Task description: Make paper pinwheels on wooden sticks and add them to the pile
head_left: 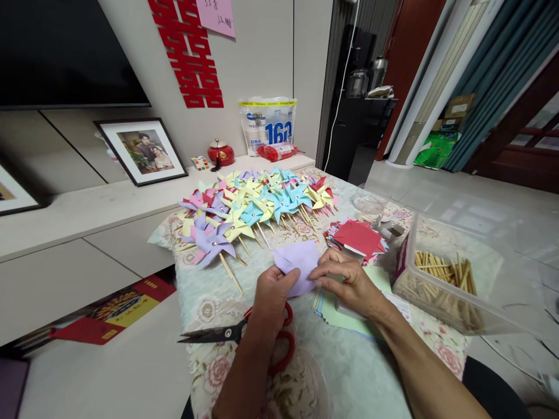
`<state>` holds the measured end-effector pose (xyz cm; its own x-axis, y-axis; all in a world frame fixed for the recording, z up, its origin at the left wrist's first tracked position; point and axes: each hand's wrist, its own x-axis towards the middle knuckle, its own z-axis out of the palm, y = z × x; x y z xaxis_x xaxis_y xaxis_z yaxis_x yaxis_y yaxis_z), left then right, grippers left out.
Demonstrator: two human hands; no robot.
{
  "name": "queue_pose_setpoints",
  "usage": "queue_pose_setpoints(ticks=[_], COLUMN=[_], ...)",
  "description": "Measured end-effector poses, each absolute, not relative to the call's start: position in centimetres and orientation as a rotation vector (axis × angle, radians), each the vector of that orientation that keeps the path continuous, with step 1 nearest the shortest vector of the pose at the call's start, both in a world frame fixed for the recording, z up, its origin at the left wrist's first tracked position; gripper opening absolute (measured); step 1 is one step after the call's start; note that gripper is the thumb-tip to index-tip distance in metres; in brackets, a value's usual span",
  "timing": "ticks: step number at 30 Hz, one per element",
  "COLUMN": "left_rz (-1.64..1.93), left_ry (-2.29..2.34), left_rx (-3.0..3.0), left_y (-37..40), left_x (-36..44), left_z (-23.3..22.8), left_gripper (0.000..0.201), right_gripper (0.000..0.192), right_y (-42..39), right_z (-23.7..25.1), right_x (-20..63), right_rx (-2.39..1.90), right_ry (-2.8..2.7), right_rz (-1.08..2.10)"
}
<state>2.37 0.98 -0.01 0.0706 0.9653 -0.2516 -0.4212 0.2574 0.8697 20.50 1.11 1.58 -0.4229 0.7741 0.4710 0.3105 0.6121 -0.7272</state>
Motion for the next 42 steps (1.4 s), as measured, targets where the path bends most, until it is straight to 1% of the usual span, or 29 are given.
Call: queue_pose_setpoints(ticks=[7, 11, 18, 26, 34, 42], left_rz=[1.238, 1.287, 1.256, 1.234, 1.213, 1.226], left_ry=[1.074, 1.11, 1.118, 1.12, 1.159, 1.231], left_rx=[0.766, 0.776, 0.791, 0.775, 0.796, 0.925], left_y=[1.2, 1.0, 0.6, 0.4, 0.5, 0.6], left_x=[2.6, 3.1, 3.5, 3.6, 3.5, 3.9], left_z=[-0.5, -0.6, 0.0, 0.3, 0.1, -1.1], left_gripper=[0.035, 0.031, 0.026, 0.024, 0.026, 0.017], right_gripper=[0.009, 0.012, 0.013, 0.013, 0.013, 0.016], right_y=[0.9, 0.8, 0.9, 0.8, 1.0, 0.8], right_z=[1.9, 2.0, 1.9, 1.6, 1.4, 1.5], right_x=[20.1, 19.8, 19.4, 19.3, 19.0, 19.0], right_rx=[-0.995, -1.085, -1.198, -1.289, -1.327, -1.343], right_ry=[-2.0, -1.96, -1.903, -1.9, -1.904, -1.91], right_rz=[0.733, 0.796, 0.85, 0.804, 0.769, 0.749])
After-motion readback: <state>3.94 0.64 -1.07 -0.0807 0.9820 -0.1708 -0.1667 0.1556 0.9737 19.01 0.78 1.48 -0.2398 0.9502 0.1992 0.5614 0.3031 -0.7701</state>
